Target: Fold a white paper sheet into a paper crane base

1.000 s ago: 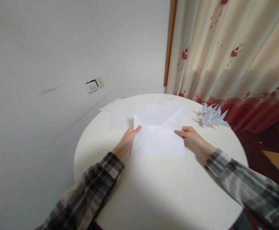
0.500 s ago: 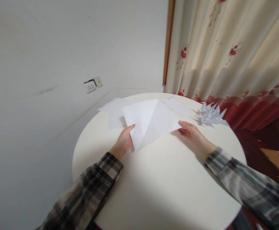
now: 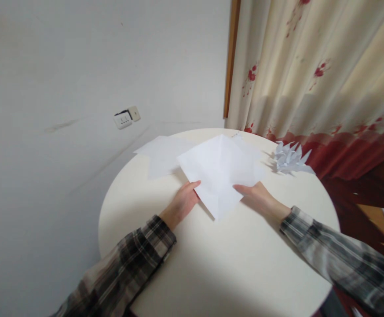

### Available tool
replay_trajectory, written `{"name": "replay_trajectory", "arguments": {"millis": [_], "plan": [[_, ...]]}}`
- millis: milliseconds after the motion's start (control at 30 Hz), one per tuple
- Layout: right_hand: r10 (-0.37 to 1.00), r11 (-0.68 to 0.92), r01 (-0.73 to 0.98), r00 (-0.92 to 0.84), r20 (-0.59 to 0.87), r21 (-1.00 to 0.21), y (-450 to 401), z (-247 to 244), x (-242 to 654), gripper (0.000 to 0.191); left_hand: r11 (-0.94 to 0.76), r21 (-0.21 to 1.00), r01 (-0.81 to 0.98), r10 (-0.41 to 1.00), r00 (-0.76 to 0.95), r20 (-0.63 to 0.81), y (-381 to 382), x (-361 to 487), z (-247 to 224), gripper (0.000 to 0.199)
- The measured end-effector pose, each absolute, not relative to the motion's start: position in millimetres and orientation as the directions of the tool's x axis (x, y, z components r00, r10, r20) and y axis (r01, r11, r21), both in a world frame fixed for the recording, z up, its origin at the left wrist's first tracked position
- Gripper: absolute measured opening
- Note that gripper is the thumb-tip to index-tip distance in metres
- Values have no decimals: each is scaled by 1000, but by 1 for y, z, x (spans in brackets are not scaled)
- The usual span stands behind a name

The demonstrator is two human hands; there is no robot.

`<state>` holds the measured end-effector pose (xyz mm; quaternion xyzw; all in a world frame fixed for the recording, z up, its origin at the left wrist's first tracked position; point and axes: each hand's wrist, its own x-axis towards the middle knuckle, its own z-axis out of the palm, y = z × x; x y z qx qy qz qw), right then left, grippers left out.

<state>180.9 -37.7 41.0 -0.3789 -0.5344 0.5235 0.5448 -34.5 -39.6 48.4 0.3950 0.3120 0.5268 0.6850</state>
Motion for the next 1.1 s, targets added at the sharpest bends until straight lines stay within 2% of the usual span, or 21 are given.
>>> {"name": "replay_trajectory", "arguments": {"millis": [133,267,367,500,600,700,867,1100], "plan": [[983,181,-145,26,179,-973,-30,42,190,50,29,910,-413,996,89,9,-34,-44,49,33],[983,165,-93,101,156,-982,-27,44,198,36,-46,961,-271,998,-56,32,-29,-56,53,49],[995,70,-113,82,61,-991,-27,41,201,30,-22,981,-193,999,-38,15,-28,-59,58,58],[999,-18,-119,37,-23,-993,-27,36,202,34,42,983,-177,983,182,-9,-33,-56,61,50],[1000,-11,-125,13,-13,-992,-28,36,202,36,66,988,-141,968,249,-30,-34,-54,59,47],[999,24,-121,35,20,-992,-27,37,201,38,60,991,-123,976,214,-32,-31,-55,55,53],[992,108,-122,74,99,-987,-21,40,197,47,-20,997,-76,1000,13,21,-25,-58,53,80],[987,120,-199,125,96,-973,-17,40,196,76,-117,992,-49,992,-59,114,-25,-55,57,96]]}}
